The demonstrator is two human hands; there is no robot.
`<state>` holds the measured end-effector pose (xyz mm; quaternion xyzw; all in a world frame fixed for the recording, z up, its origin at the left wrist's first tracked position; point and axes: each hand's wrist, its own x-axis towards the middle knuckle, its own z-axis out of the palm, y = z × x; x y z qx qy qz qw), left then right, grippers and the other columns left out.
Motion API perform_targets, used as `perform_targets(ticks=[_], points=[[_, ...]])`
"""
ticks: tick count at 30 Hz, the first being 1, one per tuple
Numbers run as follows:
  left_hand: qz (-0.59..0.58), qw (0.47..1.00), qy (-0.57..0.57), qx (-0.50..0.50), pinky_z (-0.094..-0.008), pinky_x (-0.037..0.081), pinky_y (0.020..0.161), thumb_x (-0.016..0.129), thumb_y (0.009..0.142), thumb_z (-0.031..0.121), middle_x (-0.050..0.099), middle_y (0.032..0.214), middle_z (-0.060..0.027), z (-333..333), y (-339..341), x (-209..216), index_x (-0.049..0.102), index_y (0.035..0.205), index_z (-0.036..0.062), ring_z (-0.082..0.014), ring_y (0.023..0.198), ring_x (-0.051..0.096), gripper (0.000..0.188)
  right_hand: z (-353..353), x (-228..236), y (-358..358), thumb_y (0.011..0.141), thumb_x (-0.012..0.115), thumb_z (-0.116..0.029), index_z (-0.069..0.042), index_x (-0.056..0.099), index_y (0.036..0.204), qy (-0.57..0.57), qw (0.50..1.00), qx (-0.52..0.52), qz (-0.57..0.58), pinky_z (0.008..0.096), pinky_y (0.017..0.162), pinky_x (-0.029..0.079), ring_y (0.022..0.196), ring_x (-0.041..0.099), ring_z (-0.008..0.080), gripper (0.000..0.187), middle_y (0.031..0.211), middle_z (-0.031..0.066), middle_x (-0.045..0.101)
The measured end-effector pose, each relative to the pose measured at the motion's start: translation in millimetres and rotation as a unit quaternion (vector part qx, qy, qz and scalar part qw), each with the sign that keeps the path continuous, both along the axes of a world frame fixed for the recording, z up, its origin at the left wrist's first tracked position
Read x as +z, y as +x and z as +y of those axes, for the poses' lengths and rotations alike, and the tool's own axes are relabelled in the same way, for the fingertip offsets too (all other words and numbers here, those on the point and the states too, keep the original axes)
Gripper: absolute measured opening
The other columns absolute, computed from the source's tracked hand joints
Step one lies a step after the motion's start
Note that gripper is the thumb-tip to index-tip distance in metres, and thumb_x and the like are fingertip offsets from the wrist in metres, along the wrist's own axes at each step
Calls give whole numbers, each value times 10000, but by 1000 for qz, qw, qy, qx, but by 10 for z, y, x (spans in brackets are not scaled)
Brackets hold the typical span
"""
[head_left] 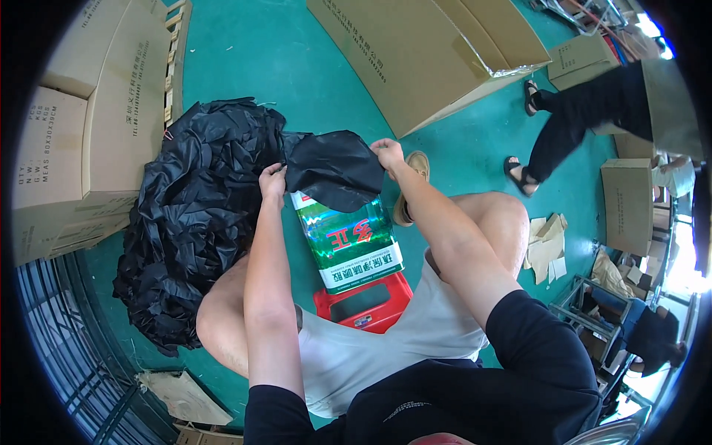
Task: Folding and inspecting black fabric bags or covers in a manufacturing workshop.
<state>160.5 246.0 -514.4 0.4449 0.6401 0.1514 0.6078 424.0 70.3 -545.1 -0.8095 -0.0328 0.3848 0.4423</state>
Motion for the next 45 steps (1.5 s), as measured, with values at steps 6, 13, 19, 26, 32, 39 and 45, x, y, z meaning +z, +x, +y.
perform_targets(ticks=[6,13,19,26,32,39,45], points=[[104,993,52,-13,-348,454,534,683,930,376,690,889,-96,104,-168,-201,689,1012,22,-209,681,632,364,51,-109,-264,813,766,-224,-83,721,876,-127,991,3,-48,379,806,545,868,705,259,160,903,121,732],[301,929,200,-86,-525,397,1065,716,708,744,394,1466,-241,-996,167,383,297,1488,25,-426,1330,440,1140,-118,-12,-451,848,736,-262,-90,721,891,-119,986,-44,-106,413,860,542,947,706,311,177,964,148,734],[272,930,230,-88,-489,386,1097,766,753,616,393,1501,-257,-1483,-295,362,220,1537,21,-412,1340,453,1126,-152,335,-774,890,681,-234,-97,678,1056,-150,981,17,-120,422,917,521,1041,666,333,216,1125,167,689],[174,966,176,-69,-433,378,1111,760,843,451,435,1494,-255,-1759,-553,329,293,1510,-13,-407,1360,449,938,-248,875,-1228,914,639,-281,-90,550,1309,-70,880,14,-470,522,1073,363,1288,477,374,448,1379,174,520],[32,979,197,-41,-386,379,1125,830,801,221,382,1547,-221,-1791,-682,122,143,1552,-9,-355,1369,457,1044,-102,853,-1395,954,526,-527,-186,325,1556,-34,825,406,-392,531,1227,95,1532,101,360,721,1659,169,113],[83,983,152,-66,-461,226,1211,857,760,258,137,1616,-277,-1757,-616,267,25,1557,-21,-395,1479,228,1185,-173,765,-1402,959,508,-548,-267,268,1579,-6,711,523,-469,557,1223,72,1534,74,373,722,1666,163,71],[203,868,373,-257,-481,126,1235,685,880,490,55,1631,-275,-1438,-455,357,59,1549,-72,-404,1523,63,1075,-318,769,-1511,978,471,-505,-159,229,1588,4,683,532,-501,541,1225,65,1534,103,354,742,1654,188,124]])
